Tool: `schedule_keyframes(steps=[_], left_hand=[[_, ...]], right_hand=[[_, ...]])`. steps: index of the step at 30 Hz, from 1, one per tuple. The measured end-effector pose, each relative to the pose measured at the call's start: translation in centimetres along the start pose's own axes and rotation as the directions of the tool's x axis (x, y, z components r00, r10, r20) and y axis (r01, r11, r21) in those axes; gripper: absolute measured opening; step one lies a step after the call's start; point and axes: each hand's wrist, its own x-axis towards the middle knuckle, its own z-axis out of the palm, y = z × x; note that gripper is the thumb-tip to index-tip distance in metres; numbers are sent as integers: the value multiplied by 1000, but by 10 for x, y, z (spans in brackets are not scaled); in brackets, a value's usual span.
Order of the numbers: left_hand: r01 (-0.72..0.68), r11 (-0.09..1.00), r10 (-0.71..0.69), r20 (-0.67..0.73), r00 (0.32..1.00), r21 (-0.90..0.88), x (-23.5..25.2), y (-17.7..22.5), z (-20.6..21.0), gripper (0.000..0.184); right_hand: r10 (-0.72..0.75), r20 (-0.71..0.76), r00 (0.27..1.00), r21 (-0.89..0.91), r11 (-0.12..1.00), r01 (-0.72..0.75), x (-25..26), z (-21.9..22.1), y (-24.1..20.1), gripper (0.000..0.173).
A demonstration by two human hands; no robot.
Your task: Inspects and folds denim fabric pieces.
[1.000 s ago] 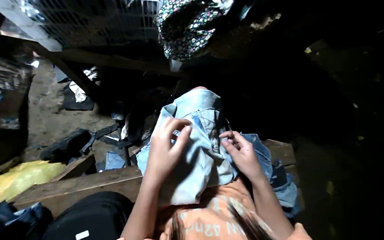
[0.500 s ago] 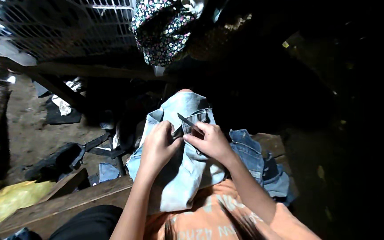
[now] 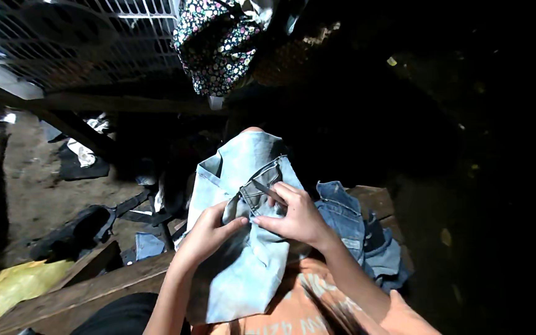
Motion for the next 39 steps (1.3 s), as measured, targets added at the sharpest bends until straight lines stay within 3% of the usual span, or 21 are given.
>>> schedule_keyframes(steps=[2, 4, 8, 12, 15, 19, 22, 24, 26, 28, 30, 35, 39], left_hand=[[-3, 977, 4, 5, 1000, -215, -3, 4, 2, 11], [20, 927, -10, 28, 1000, -376, -6, 12, 6, 18], [26, 906, -33, -9, 999, -423, -4, 25, 25, 24], [6, 829, -148, -210, 966, -559, -5, 27, 50, 25], [-32, 796, -179, -285, 942, -605, -9, 27, 59, 25], [-55, 832, -19, -128, 992, -552, -13, 16, 54, 27], [-3, 831, -52, -82, 995, -557, -17, 15, 49, 28], [34, 841, -56, -23, 998, -539, -20, 12, 44, 43], [93, 864, -70, 66, 995, -495, -17, 11, 42, 29], [124, 882, -57, 158, 986, -454, -10, 12, 43, 15], [93, 877, -1, 193, 981, -470, -4, 13, 43, 15], [47, 864, -17, 64, 998, -502, -7, 19, 48, 20], [-1, 866, -7, -14, 1000, -499, -13, 18, 52, 25]], right_hand=[[-30, -32, 999, 29, 999, 31, -5, -8, 0, 43], [-31, -11, 999, 41, 999, 31, -9, -14, -3, 47], [-66, 19, 998, 109, 992, 64, -6, -5, -4, 47], [-41, 76, 996, 149, 988, 29, 1, 4, -5, 36], [-4, 129, 992, 165, 986, -17, 5, 4, -7, 40], [-18, 123, 992, 356, 934, -28, 10, 6, -4, 27], [62, 103, 993, 479, 871, -104, 13, -4, -7, 16], [140, 9, 990, 592, 797, -119, 16, -12, -7, 13], [173, -44, 984, 648, 754, -104, 20, -19, -8, 19], [106, -49, 993, 616, 786, -54, 23, -21, -11, 17], [44, -20, 999, 542, 840, -26, 25, -19, -18, 16], [-29, -41, 999, 274, 961, 39, 15, -22, -12, 24], [-49, 65, 997, 55, 997, 45, -23, -42, 0, 60]])
